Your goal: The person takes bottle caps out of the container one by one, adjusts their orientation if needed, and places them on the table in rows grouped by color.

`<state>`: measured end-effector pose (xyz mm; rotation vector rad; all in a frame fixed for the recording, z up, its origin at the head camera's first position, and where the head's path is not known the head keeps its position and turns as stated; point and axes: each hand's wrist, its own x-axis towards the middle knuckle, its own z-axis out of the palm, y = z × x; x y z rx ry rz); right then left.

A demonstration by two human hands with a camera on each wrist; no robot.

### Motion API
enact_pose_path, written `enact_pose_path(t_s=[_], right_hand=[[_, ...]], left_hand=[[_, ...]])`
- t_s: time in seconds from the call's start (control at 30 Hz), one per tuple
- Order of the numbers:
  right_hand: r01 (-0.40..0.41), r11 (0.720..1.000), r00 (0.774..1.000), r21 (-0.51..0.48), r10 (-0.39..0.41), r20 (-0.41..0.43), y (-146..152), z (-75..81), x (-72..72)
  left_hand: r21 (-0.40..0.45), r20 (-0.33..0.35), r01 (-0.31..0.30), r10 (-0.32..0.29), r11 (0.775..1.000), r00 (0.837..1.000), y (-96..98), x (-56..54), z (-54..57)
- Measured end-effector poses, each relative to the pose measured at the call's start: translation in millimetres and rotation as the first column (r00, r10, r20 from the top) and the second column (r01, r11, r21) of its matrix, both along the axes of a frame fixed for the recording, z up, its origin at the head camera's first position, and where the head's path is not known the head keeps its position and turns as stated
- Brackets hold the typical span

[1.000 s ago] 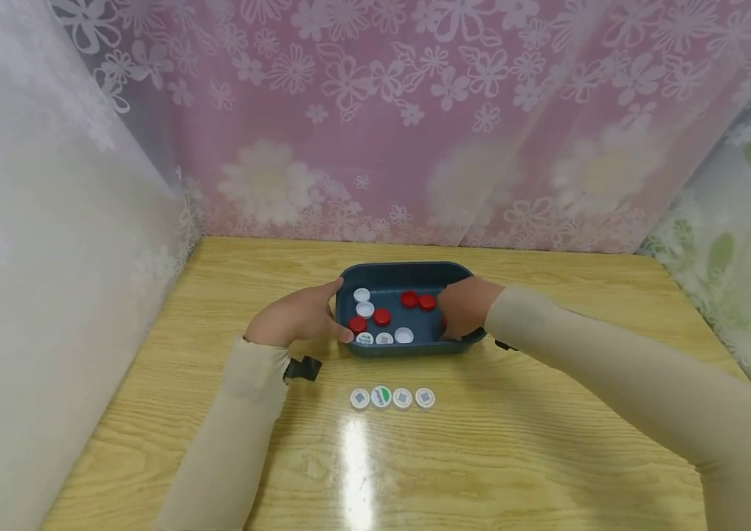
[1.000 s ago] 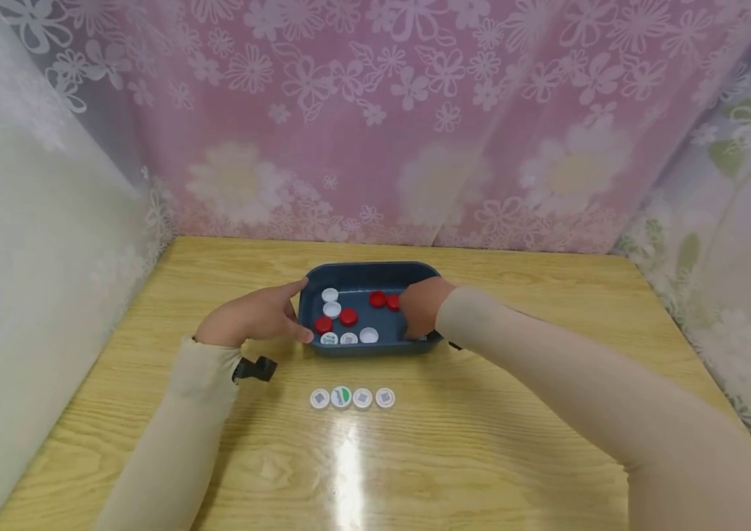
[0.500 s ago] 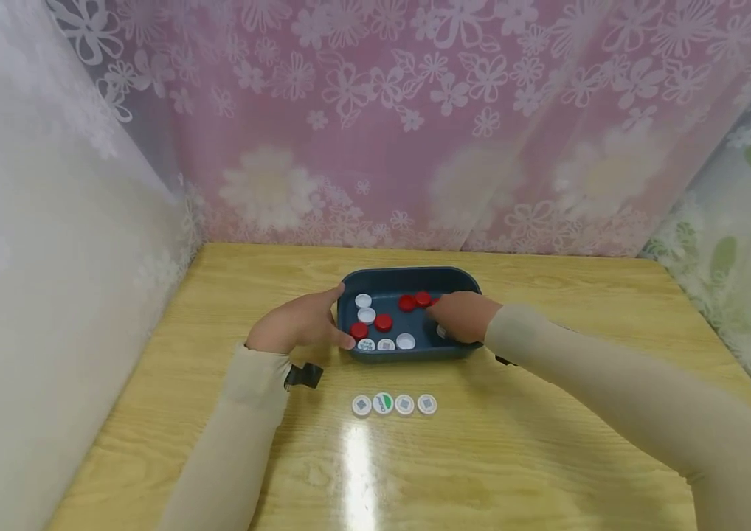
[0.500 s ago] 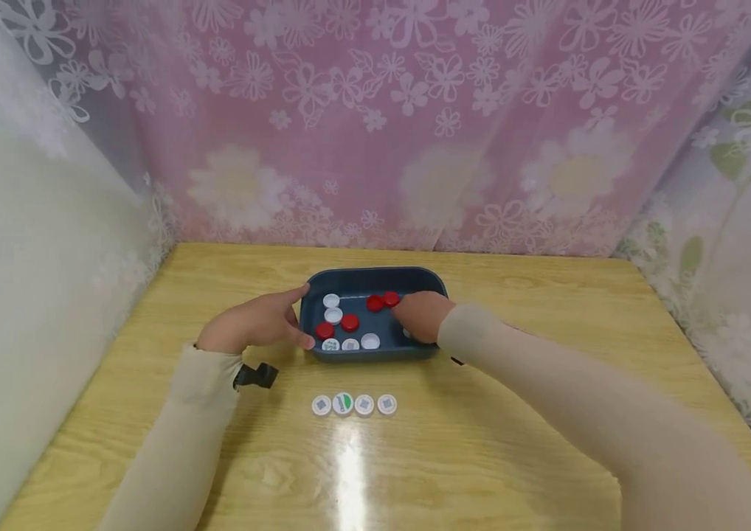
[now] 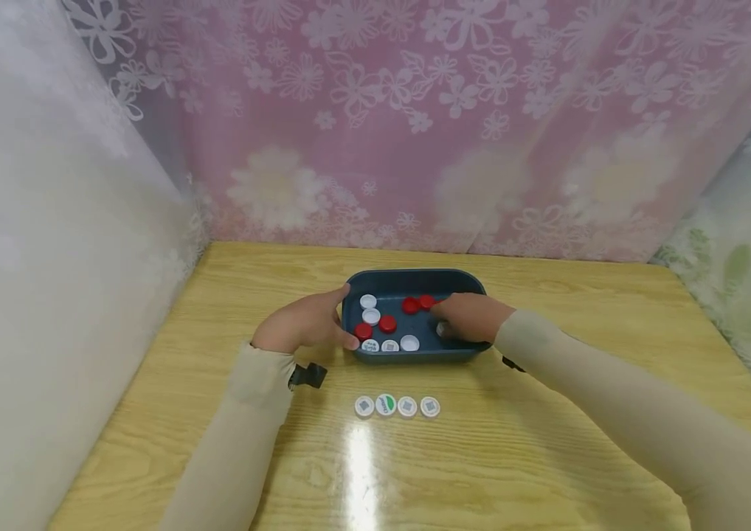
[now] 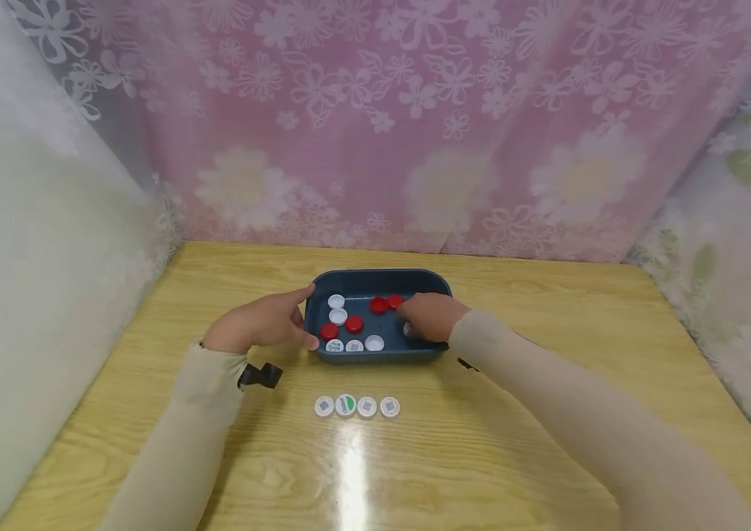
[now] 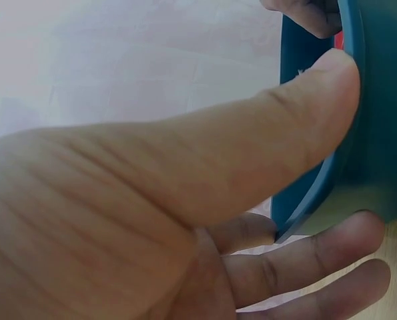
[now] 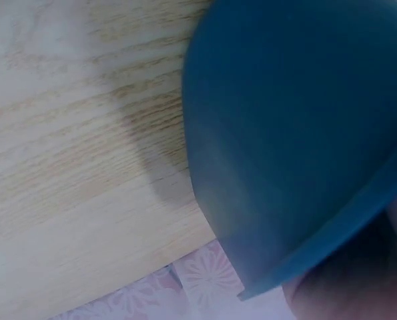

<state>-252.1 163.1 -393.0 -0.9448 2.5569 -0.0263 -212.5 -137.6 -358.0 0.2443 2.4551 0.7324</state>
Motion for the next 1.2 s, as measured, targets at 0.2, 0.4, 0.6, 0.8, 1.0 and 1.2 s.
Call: enact_pose_path(t_s=[0.2,0.4,0.6,0.8,1.0,1.2], right_hand=[[0.015,0.998,1.000,-0.056,-0.015,0.012,9,-1.9,1.0],[0.024,0.997,1.000,-0.079,-0.024,0.001,13,-0.3,2.2],[0.038,0.996,0.999,-0.079,-0.039,-0.005,9,3.8,6.1],[0.041,0.996,0.999,-0.073,-0.043,-0.024,7,2.2,7.7],[0.033,0.997,0.999,-0.069,-0.036,-0.039,5,-2.2,5.2],[0.024,0.996,0.999,-0.083,-0.028,-0.036,0,-4.0,3.8]], left_hand=[[0.024,-0.010,0.011,-0.011,1.000,1.000,4.1,-1.3,-2.8],[0.029,-0.040,0.030,-0.028,0.999,0.999,7.3,-3.5,-2.7],[0.010,-0.091,0.074,-0.073,0.997,0.993,6.9,-4.0,-2.2],[0.017,-0.102,0.064,-0.062,0.998,0.993,4.9,-2.4,-3.4],[-0.001,-0.112,0.068,-0.068,0.998,0.991,2.3,-2.4,-3.8],[-0.005,-0.107,0.064,-0.064,0.998,0.992,-3.2,-0.9,-3.4]])
